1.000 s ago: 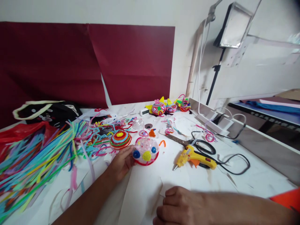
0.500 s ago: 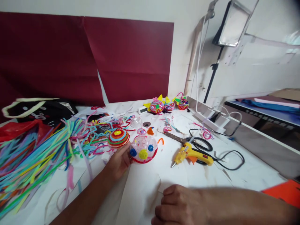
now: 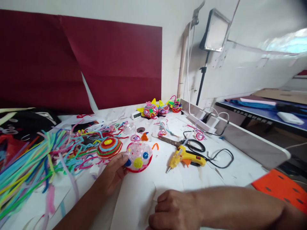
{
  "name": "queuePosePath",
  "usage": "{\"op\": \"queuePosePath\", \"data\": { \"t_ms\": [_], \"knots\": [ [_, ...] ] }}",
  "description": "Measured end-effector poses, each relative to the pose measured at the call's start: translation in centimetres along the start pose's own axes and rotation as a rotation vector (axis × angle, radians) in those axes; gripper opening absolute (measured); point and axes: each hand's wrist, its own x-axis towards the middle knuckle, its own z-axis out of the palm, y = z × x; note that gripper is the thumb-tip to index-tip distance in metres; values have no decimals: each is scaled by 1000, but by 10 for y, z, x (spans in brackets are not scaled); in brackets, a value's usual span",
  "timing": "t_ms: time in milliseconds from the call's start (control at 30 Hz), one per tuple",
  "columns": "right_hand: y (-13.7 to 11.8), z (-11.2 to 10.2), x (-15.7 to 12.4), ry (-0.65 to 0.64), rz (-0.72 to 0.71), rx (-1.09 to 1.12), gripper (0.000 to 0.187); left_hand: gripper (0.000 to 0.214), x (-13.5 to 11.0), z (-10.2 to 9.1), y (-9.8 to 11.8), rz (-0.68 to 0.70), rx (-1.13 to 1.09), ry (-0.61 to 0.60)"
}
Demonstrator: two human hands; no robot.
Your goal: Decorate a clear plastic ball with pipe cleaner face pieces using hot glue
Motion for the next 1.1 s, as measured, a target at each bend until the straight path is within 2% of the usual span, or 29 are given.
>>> {"op": "queuePosePath", "data": {
  "t_ms": [167, 367, 600, 833, 967, 1100],
  "knots": [
    [3, -6, 3, 69, -68, -22, 9, 20, 1, 2, 1, 15, 9, 28],
    [2, -7, 4, 31, -73, -30, 11, 20, 0, 3, 2, 18, 12, 51],
    [2, -9, 6, 76, -81, -27, 13, 26, 2, 0, 1, 45, 18, 45],
    [3, -12, 9, 138, -83, 2, 22, 6, 3, 3, 3, 31, -61, 85],
    [2, -15, 10, 153, -81, 22, 28, 19, 2, 7, 8, -27, -116, 111],
    [2, -16, 9, 138, -61, 36, 24, 23, 2, 9, 9, -51, -152, 124]
  ]
}}
